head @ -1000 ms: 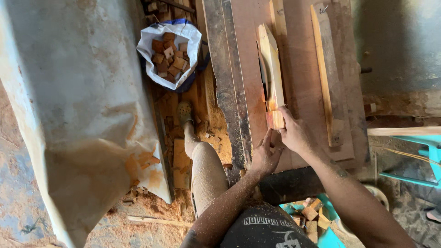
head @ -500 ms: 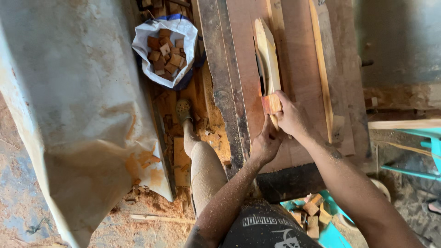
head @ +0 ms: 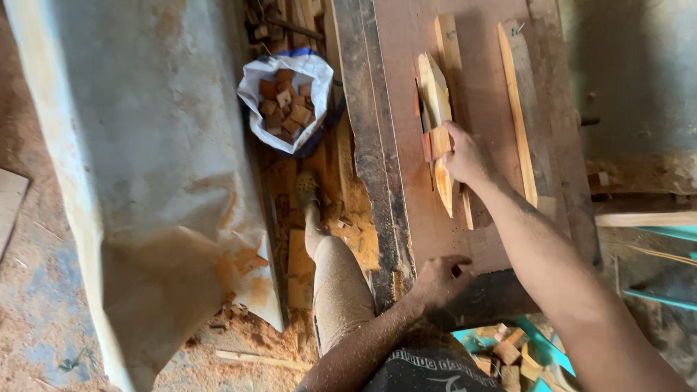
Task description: The person repeatedly picks up small rectangular wooden blocks from a blue plastic chair and cuts them into smaller pieces using a table saw. After each cut, the person places the resulting pieces back onto the chair. The process is continuous and repetitive throughout the clip.
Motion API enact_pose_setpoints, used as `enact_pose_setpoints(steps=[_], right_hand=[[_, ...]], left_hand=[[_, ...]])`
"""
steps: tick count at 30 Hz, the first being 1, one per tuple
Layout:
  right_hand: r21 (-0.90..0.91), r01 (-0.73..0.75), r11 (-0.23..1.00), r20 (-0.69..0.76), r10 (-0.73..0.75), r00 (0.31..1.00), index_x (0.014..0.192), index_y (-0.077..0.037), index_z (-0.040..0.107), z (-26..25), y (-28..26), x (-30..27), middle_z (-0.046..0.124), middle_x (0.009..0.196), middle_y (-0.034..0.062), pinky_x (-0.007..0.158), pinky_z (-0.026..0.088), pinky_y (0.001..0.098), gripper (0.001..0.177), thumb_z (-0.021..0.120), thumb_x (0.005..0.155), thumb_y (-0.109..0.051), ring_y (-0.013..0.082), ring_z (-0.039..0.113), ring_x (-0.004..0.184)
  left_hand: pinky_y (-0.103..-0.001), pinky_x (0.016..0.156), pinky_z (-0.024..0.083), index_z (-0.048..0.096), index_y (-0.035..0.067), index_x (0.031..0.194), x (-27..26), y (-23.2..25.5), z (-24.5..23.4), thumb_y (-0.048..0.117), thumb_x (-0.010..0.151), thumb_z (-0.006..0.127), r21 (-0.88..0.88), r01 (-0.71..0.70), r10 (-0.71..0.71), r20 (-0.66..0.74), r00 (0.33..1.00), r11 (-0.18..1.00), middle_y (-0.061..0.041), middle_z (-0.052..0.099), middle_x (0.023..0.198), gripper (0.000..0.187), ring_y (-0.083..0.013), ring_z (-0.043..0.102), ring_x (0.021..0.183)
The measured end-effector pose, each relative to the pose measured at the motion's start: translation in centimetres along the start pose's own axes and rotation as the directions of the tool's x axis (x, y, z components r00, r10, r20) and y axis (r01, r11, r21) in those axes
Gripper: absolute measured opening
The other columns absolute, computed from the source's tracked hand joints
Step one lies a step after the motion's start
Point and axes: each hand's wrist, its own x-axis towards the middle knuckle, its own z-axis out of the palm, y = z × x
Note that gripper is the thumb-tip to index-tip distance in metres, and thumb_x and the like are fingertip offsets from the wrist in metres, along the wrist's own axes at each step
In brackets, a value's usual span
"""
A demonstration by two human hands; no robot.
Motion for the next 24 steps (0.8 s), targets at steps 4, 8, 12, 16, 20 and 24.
enact_pose_setpoints(steps=[4, 8, 12, 16, 20, 24], right_hand=[[0.081, -0.09, 0.993, 0.043, 0.087, 0.995, 0.148, -0.012, 0.053, 0.4, -0.4, 1.3, 0.073, 0.108, 0.0246, 0.084, 0.059, 0.0476, 0.068, 0.067, 0.082, -0.001, 0.0388, 0.075, 0.093], [0.001, -0.15, 0.989, 0.122, 0.149, 0.981, 0.149, -0.017, 0.051, 0.4, 0.5, -5.7, 0.073, 0.104, 0.0236, 0.072, 0.057, 0.049, 0.061, 0.066, 0.091, -0.005, 0.0391, 0.072, 0.085], [0.326, -0.35, 0.878, 0.286, 0.26, 0.922, 0.152, -0.011, 0.048, 0.8, 0.4, -21.1, 0.074, 0.087, 0.0099, 0.054, 0.053, 0.035, 0.064, 0.058, 0.091, 0.003, 0.0169, 0.068, 0.062], [0.592, -0.506, 0.628, 0.275, 0.432, 0.859, 0.161, -0.003, 0.033, 1.3, 2.0, -29.0, 0.068, 0.086, 0.0207, 0.055, 0.053, 0.0356, 0.08, 0.064, 0.088, 0.005, 0.0258, 0.067, 0.067], [0.539, -0.43, 0.724, 0.098, 0.453, 0.886, 0.154, 0.0, 0.034, 0.4, 1.1, -31.9, 0.055, 0.133, 0.0157, 0.065, 0.064, 0.0362, 0.074, 0.069, 0.089, -0.002, 0.0286, 0.073, 0.095], [0.617, -0.237, 0.75, -0.038, 0.329, 0.943, 0.152, -0.004, 0.033, -0.8, -2.2, -31.2, 0.057, 0.135, 0.0222, 0.074, 0.067, 0.0332, 0.079, 0.072, 0.083, -0.001, 0.0272, 0.07, 0.106]], left_hand=[[-0.04, 0.09, 0.06, 0.072, 0.006, 0.125, -1.3, -0.9, -0.2, 0.029, 0.093, 0.072, 0.034, -0.099, 0.101, -0.074, 0.992, 0.995, -0.018, 0.078, 0.103, 0.039, -0.0273, 0.076, 0.095], [-0.038, 0.083, 0.061, 0.075, 0.007, 0.118, -1.1, -0.4, -2.7, 0.03, 0.091, 0.073, -0.033, -0.013, 0.005, -0.237, 0.971, 0.999, -0.016, 0.078, 0.101, 0.035, -0.0257, 0.077, 0.09], [-0.038, 0.075, 0.061, 0.077, 0.005, 0.106, -4.3, 2.0, -4.4, 0.028, 0.096, 0.068, -0.018, 0.004, -0.012, -0.475, 0.88, 1.0, -0.016, 0.079, 0.093, 0.026, -0.0253, 0.077, 0.081], [-0.035, 0.069, 0.063, 0.072, 0.002, 0.104, -5.0, 5.8, -1.6, 0.023, 0.103, 0.064, 0.171, -0.42, 0.451, -0.242, 0.859, 0.891, -0.015, 0.075, 0.094, 0.023, -0.0247, 0.074, 0.073], [-0.036, 0.079, 0.063, 0.067, -0.001, 0.114, -5.8, 5.2, 0.2, 0.02, 0.099, 0.066, 0.11, -0.4, 0.403, -0.459, 0.792, 0.91, -0.018, 0.073, 0.106, 0.026, -0.0284, 0.075, 0.09], [-0.037, 0.083, 0.061, 0.059, 0.002, 0.127, -5.4, 1.8, 0.6, 0.027, 0.1, 0.062, -0.431, -0.127, -0.021, -0.322, 0.947, 0.893, -0.012, 0.068, 0.114, 0.036, -0.0227, 0.071, 0.097]])
